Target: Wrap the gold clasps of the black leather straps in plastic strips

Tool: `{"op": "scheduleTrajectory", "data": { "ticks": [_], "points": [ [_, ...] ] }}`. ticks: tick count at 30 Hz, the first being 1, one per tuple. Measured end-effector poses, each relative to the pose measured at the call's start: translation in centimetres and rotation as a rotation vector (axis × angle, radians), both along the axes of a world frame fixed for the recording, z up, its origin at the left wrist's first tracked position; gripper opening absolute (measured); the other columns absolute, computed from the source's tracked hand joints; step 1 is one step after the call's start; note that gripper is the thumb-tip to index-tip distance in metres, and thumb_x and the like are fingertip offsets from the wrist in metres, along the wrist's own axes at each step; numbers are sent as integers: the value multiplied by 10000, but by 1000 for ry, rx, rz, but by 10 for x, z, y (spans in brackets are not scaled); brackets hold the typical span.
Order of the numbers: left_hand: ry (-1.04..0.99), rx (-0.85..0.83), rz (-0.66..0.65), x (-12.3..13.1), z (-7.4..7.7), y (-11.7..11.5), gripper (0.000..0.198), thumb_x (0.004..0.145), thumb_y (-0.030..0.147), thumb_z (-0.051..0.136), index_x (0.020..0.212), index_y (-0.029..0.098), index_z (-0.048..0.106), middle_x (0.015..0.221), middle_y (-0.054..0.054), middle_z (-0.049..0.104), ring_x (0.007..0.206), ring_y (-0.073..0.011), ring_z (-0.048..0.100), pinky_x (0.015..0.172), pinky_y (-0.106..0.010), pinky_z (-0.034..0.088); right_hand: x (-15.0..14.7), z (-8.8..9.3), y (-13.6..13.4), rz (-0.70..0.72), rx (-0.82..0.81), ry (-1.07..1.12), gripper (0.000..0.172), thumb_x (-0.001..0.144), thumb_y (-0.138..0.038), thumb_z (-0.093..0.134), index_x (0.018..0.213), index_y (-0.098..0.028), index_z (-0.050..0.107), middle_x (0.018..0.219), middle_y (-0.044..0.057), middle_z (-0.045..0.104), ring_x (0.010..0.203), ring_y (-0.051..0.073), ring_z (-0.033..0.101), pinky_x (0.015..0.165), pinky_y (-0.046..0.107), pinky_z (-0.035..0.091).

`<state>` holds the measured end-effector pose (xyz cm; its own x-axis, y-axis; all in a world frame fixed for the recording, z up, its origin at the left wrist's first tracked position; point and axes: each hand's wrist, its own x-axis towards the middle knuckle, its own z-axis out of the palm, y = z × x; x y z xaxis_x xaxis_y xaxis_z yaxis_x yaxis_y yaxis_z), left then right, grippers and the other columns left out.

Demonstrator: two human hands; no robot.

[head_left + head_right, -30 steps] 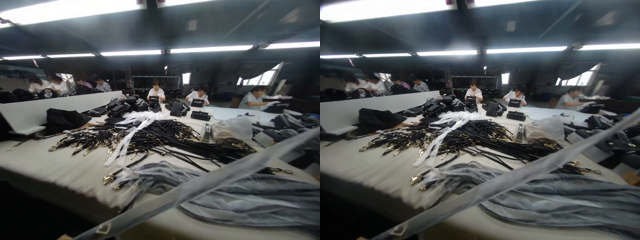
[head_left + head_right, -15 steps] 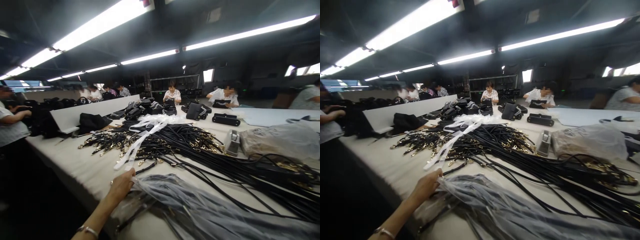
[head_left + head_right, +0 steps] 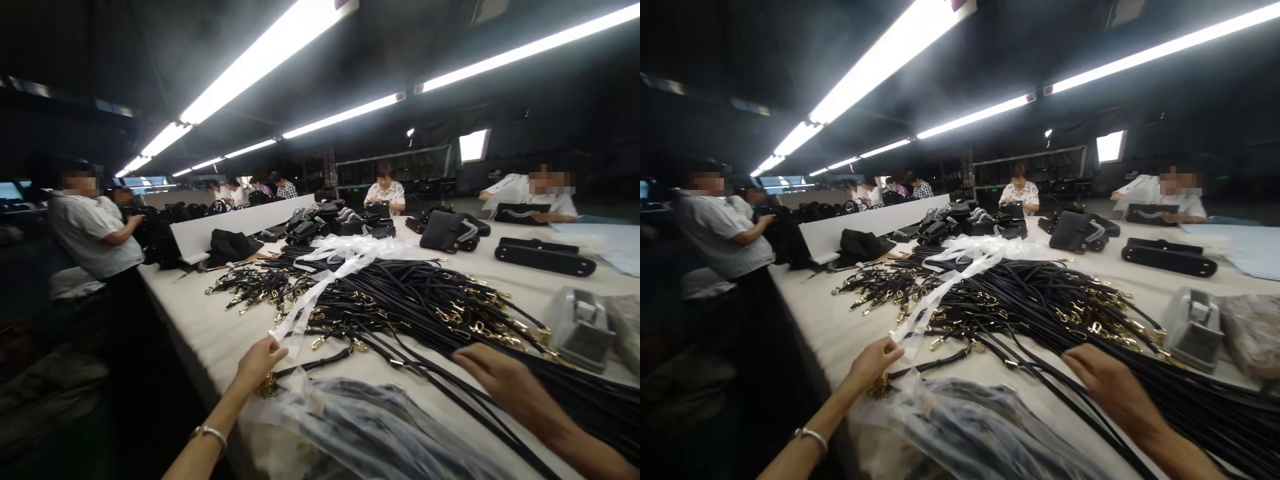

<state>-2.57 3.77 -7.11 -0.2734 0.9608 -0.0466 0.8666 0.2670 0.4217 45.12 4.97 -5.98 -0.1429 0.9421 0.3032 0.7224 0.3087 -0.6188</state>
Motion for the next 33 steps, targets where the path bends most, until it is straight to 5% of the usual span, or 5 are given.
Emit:
{"op": "scheduleTrajectory", "data": {
  "ticks": [9,18,25,30,33],
  "points": [
    [-41,-48,-41,4,-31,32,97,800,260,588,718,211,606,802,-16,739,808,-209,679,605,-251,365,-164,-33,96,21,-198,-284,186,928,-316,625,979,-147,683,1032,70,681,985,209,627,926,399,482],
    [-67,41,-96,-12,-23,17,195,954,279,409,894,219,584,878,-52,744,793,-209,696,666,-279,409,-190,-35,130,-20,-372,-280,230,933,-366,654,964,-139,674,1008,52,686,993,204,644,917,414,528],
    [-113,30,-176,13,-35,41,75,692,212,664,762,219,639,951,-45,751,954,-267,683,756,-307,442,-230,-24,153,-102,-464,-115,484,1020,-558,415,1048,-123,626,872,38,670,701,132,647,653,292,560],
    [-261,23,-155,-5,-41,46,109,762,205,573,657,207,604,762,-33,748,783,-232,723,619,-272,444,-248,-17,156,-36,-396,-138,454,986,-535,506,782,-150,636,739,6,636,753,152,630,769,322,529],
    [-361,38,-136,-21,-35,36,160,881,216,445,766,203,556,698,-24,722,590,-175,695,515,-240,423,-240,-15,147,30,-491,-161,464,969,-495,558,655,-153,569,566,-49,528,563,108,548,621,258,492]
  ]
}}
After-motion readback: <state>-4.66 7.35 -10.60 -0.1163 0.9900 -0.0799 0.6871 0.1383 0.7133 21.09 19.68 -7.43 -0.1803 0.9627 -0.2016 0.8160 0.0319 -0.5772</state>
